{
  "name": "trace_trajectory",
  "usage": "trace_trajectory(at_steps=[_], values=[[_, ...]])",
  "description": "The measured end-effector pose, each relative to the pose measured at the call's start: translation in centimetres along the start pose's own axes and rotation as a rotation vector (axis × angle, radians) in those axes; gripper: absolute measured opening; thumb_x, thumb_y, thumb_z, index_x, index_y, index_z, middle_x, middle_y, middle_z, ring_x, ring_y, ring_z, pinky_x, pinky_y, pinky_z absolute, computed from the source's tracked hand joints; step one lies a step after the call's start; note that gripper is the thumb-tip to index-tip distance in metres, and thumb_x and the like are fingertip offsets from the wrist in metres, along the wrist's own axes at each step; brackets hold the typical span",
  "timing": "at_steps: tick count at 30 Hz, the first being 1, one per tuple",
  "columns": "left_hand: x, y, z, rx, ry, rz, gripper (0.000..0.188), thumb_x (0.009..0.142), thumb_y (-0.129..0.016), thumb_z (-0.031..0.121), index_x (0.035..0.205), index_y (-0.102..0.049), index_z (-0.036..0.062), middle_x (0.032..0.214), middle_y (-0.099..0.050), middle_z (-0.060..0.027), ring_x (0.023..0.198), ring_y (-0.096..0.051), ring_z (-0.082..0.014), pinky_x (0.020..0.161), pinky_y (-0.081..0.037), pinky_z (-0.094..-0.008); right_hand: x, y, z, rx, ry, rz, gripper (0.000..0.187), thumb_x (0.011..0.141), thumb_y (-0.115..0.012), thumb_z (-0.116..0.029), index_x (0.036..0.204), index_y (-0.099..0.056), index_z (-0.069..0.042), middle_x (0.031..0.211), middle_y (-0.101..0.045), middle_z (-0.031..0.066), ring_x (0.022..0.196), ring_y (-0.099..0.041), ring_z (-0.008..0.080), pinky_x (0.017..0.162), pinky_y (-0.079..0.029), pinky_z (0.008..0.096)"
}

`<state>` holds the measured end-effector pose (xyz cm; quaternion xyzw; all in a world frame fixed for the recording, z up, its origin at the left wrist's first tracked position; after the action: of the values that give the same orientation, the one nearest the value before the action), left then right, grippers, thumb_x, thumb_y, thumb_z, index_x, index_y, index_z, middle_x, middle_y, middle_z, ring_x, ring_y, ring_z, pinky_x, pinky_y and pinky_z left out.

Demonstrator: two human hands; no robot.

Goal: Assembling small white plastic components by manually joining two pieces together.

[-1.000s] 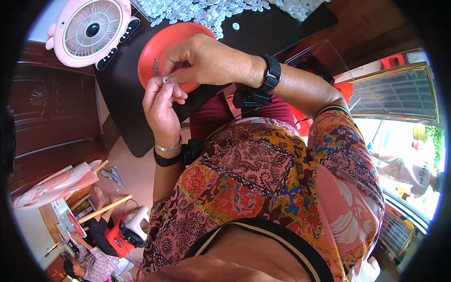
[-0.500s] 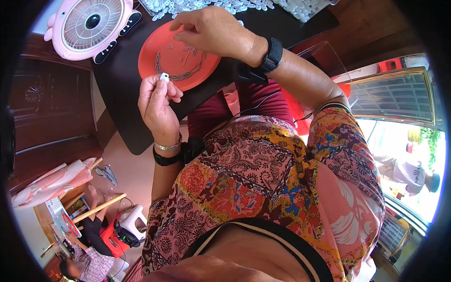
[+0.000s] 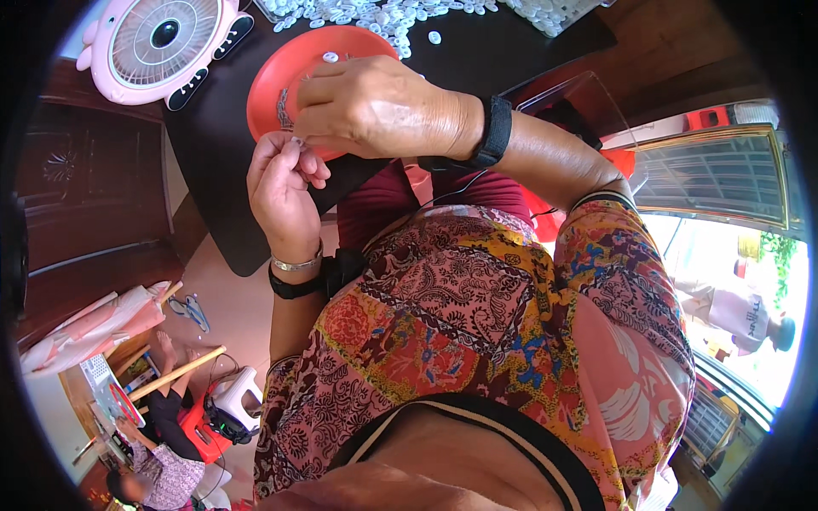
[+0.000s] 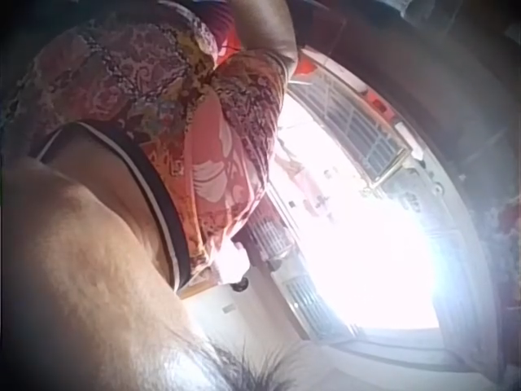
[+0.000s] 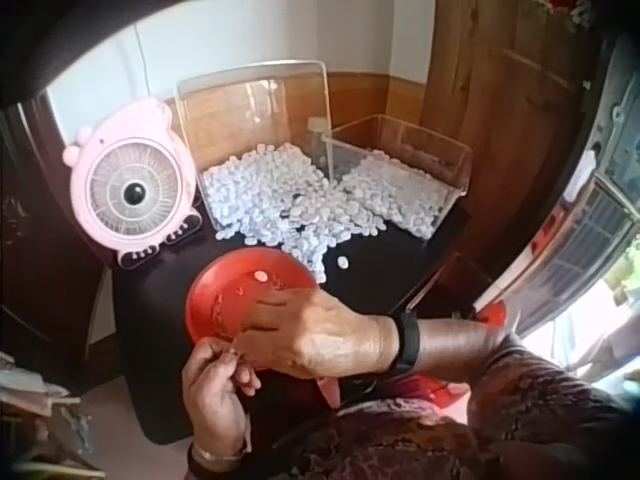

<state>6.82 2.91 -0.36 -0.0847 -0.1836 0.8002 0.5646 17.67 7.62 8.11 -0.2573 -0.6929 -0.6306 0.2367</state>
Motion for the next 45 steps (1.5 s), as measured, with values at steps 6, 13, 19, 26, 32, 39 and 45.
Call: trace_trajectory(at_steps=[6, 13, 19, 26, 32, 39, 45], values=[[-0.3, -0.4, 0.5, 0.21, -0.088, -0.017, 0.017, 0.092, -0.045, 0.014, 0.09, -0.054, 0.0003, 0.073, -0.055, -0.0041, 0.063, -0.053, -0.0105, 0.057, -0.04, -0.0215, -0.6, 0.1, 1.2, 0.18, -0.221, 0.028, 0.012, 0.075, -0.068, -0.013, 0.083, -0.063, -0.007, 0.08, -0.061, 0.0062, 0.071, -0.062, 0.0229, 0.06, -0.051, 0.0337], [-0.9, -1.7, 0.5, 0.312, -0.153, -0.12, 0.018, 0.094, -0.048, 0.014, 0.085, -0.051, -0.0013, 0.066, -0.053, -0.002, 0.06, -0.044, -0.0066, 0.055, -0.037, -0.0226, -2.2, -0.8, 1.8, 0.55, -0.47, -0.062, 0.006, 0.079, -0.065, -0.005, 0.08, -0.06, -0.001, 0.072, -0.058, 0.0068, 0.065, -0.059, 0.0185, 0.057, -0.046, 0.0284], [-1.5, -1.5, -1.1, 0.388, 0.053, -0.426, 0.02, 0.091, -0.047, 0.017, 0.081, -0.053, 0.001, 0.068, -0.056, -0.0033, 0.061, -0.05, -0.0078, 0.057, -0.039, -0.021, -3.1, -1.3, 1.8, 0.635, -0.536, -0.305, 0.007, 0.079, -0.066, -0.006, 0.078, -0.061, -0.001, 0.069, -0.058, 0.0066, 0.063, -0.058, 0.018, 0.056, -0.045, 0.029], [-2.0, -0.6, -1.4, 0.348, 0.065, -0.287, 0.02, 0.09, -0.048, 0.014, 0.076, -0.055, 0.001, 0.064, -0.055, -0.0023, 0.058, -0.048, -0.0068, 0.054, -0.036, -0.0206, -1.6, -1.5, 2.8, 0.539, -0.372, -0.365, 0.009, 0.078, -0.066, -0.008, 0.079, -0.062, 0.001, 0.073, -0.061, 0.0094, 0.067, -0.06, 0.0212, 0.061, -0.046, 0.0314], [-2.2, 0.9, -1.8, 0.234, 0.003, -0.075, 0.018, 0.09, -0.045, 0.012, 0.079, -0.054, 0.0007, 0.066, -0.055, -0.0037, 0.057, -0.049, -0.009, 0.053, -0.036, -0.0212, -0.1, -4.6, 7.0, -0.083, -0.178, -0.426, 0.01, 0.076, -0.062, -0.013, 0.08, -0.063, -0.004, 0.076, -0.06, 0.0108, 0.075, -0.06, 0.0297, 0.065, -0.048, 0.0397], [-2.5, 1.3, -2.3, 0.211, -0.001, -0.057, 0.018, 0.09, -0.045, 0.013, 0.079, -0.055, 0.0009, 0.066, -0.055, -0.0036, 0.057, -0.05, -0.0095, 0.053, -0.036, -0.0214, -0.7, -7.7, 6.6, -0.283, -0.033, -0.571, 0.01, 0.074, -0.062, -0.014, 0.072, -0.061, -0.005, 0.077, -0.062, 0.0098, 0.074, -0.061, 0.0291, 0.064, -0.049, 0.0389], [-2.3, 0.8, -2.5, 0.128, -0.006, -0.044, 0.016, 0.089, -0.051, 0.012, 0.079, -0.057, 0.0009, 0.062, -0.054, -0.0011, 0.055, -0.047, -0.0063, 0.051, -0.034, -0.0203, -1.4, -8.8, 6.8, -0.321, -0.016, -0.628, 0.007, 0.071, -0.061, -0.01, 0.073, -0.063, -0.003, 0.072, -0.062, 0.0123, 0.069, -0.061, 0.0313, 0.06, -0.049, 0.04]])
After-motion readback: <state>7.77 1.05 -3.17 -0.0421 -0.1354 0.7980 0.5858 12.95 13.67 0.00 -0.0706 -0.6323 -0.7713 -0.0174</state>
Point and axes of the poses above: each hand's wrist, its own x-axis towards the middle knuckle, its own y-axis out of the back of the hand, z = x × y, the point moved 7 cm from there along x, towards the middle knuckle
